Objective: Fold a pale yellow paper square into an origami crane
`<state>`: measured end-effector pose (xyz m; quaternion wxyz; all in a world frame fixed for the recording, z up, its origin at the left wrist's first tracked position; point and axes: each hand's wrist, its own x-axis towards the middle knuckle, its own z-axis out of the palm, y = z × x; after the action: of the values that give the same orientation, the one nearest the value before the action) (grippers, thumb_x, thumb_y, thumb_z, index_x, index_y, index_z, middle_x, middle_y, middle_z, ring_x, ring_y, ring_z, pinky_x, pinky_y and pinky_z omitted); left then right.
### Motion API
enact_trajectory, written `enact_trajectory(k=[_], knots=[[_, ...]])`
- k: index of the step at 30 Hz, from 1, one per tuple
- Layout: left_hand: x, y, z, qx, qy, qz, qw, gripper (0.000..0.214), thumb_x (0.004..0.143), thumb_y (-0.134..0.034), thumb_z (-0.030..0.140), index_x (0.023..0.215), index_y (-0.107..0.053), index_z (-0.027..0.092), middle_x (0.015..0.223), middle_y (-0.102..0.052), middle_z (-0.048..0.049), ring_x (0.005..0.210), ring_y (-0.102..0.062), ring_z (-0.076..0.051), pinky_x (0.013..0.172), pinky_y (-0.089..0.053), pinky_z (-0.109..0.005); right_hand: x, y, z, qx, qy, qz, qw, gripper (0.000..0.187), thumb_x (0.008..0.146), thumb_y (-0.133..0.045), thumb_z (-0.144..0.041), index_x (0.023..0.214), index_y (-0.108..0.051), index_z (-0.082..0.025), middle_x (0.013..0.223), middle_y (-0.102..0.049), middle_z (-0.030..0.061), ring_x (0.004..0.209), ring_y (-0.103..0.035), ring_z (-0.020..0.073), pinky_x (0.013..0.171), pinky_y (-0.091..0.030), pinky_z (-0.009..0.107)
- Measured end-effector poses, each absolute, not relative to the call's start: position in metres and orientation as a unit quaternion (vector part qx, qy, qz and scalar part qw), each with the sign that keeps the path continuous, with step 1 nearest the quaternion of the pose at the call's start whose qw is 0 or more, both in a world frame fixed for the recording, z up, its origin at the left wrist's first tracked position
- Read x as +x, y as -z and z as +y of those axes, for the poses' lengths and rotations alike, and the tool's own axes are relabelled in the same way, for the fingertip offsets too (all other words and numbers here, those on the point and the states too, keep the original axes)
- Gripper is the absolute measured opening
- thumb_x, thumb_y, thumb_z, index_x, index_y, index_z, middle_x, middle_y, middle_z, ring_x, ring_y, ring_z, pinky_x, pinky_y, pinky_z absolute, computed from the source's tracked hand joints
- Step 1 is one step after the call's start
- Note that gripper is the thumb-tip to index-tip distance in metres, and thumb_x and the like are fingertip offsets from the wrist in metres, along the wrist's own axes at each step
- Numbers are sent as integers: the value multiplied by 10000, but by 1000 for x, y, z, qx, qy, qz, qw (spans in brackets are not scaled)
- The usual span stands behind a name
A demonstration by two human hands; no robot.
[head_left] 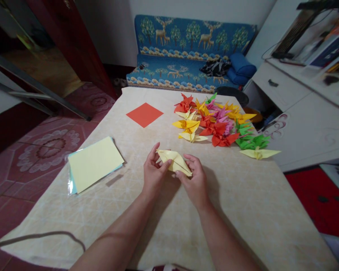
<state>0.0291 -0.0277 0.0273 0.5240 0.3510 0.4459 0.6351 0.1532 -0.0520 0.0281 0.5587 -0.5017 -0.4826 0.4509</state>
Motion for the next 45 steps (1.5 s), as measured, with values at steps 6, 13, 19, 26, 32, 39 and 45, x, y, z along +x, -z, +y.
enact_trajectory(k=[6, 13, 19, 26, 32, 39, 45], knots=[[25, -29, -28, 365, -592, 477, 537, 709, 612, -787, 281, 1261, -519, 177, 888, -633, -35, 627, -612, -106, 527, -505, -199, 166, -27, -43, -522, -424, -359, 647, 376, 695, -699, -233, 1027, -532, -176, 801, -630, 15, 626, -599, 122, 585, -502, 239], [29, -28, -30, 355, -576, 474, 564, 606, 597, -797, 298, 1161, -608, 180, 907, -602, -24, 643, -608, -105, 557, -536, -223, 168, -28, -44, -505, -473, -355, 629, 336, 714, -695, -314, 983, -546, -178, 852, -646, 35, 682, -599, 136, 604, -490, 240], [32, -27, -30, 356, -580, 468, 563, 500, 618, -789, 268, 1090, -645, 188, 873, -597, 0, 662, -611, -99, 592, -550, -223, 163, -27, -44, -517, -509, -379, 575, 221, 718, -683, -330, 805, -591, -149, 658, -603, -4, 532, -505, 100, 509, -404, 214], [32, -26, -32, 358, -564, 466, 581, 497, 600, -802, 263, 1068, -656, 186, 884, -607, -5, 670, -629, -109, 603, -556, -228, 170, -25, -46, -538, -469, -390, 582, 266, 759, -651, -385, 657, -562, -157, 513, -530, -43, 472, -461, 87, 486, -348, 205], [34, -27, -33, 360, -553, 476, 581, 506, 577, -812, 274, 1054, -665, 191, 852, -610, 4, 670, -625, -113, 580, -551, -223, 171, -27, -47, -554, -436, -399, 586, 354, 821, -577, -432, 594, -530, -164, 480, -495, -40, 442, -445, 84, 437, -323, 193], [28, -27, -29, 337, -559, 482, 585, 507, 585, -809, 290, 1054, -662, 164, 850, -619, -14, 635, -621, -108, 555, -534, -216, 174, -30, -45, -501, -466, -372, 627, 302, 738, -675, -384, 936, -521, -215, 835, -596, -11, 558, -524, 86, 493, -440, 190], [16, -28, -23, 349, -534, 513, 575, 554, 547, -823, 314, 1052, -665, 151, 820, -633, -9, 587, -603, -97, 554, -529, -230, 194, -30, -40, -514, -454, -447, 574, 227, 707, -680, -270, 898, -584, -194, 676, -585, -28, 578, -546, 110, 523, -432, 199]])
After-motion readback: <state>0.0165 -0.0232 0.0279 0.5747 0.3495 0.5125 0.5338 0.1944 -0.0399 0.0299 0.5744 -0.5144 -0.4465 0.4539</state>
